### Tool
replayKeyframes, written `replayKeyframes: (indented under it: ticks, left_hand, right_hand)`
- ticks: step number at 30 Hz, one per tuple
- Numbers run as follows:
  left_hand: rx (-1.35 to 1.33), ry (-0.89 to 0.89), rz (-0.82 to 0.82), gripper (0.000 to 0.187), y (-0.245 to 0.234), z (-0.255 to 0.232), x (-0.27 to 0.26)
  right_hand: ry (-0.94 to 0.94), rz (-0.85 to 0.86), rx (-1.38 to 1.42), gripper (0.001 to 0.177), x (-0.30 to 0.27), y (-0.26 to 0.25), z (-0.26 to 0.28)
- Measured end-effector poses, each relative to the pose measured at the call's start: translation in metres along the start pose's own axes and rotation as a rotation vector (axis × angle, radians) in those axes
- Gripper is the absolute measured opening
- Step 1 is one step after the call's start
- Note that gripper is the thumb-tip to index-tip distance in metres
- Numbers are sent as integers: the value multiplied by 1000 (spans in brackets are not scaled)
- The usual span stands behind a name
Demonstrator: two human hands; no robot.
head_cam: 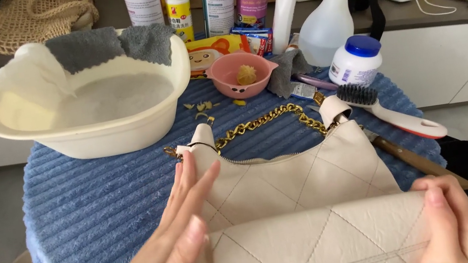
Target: Cleaning a white leather handbag using cleaning solutions, a small applicator, and a brush.
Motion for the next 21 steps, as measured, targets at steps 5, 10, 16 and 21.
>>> replayKeyframes:
  ticks: [5, 10, 16, 21]
  left_hand:
    - [93, 143, 50, 85, 10, 1, -3]
    - [286, 275, 42, 100, 17, 8, -9]
    - [439, 121, -233, 61, 31, 10, -23]
    - [528, 92, -313, 43, 32, 6, -17]
  right_hand:
    - [48, -8, -105, 29, 2, -1, 6]
    - [9, 70, -152, 35, 9, -2, 3]
    - [-65, 125, -207, 34, 10, -2, 3]
    - [-120, 112, 29, 41, 4, 0, 11]
Point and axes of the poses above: each hand's wrist, its own x-axis towards the middle knuckle, its own y-axis out of the palm, z = x × y, the point moved 3 cm from there along x, towards the middle knuckle, and after that the axes turned 12 degrees about y, right-handed, at the moved point
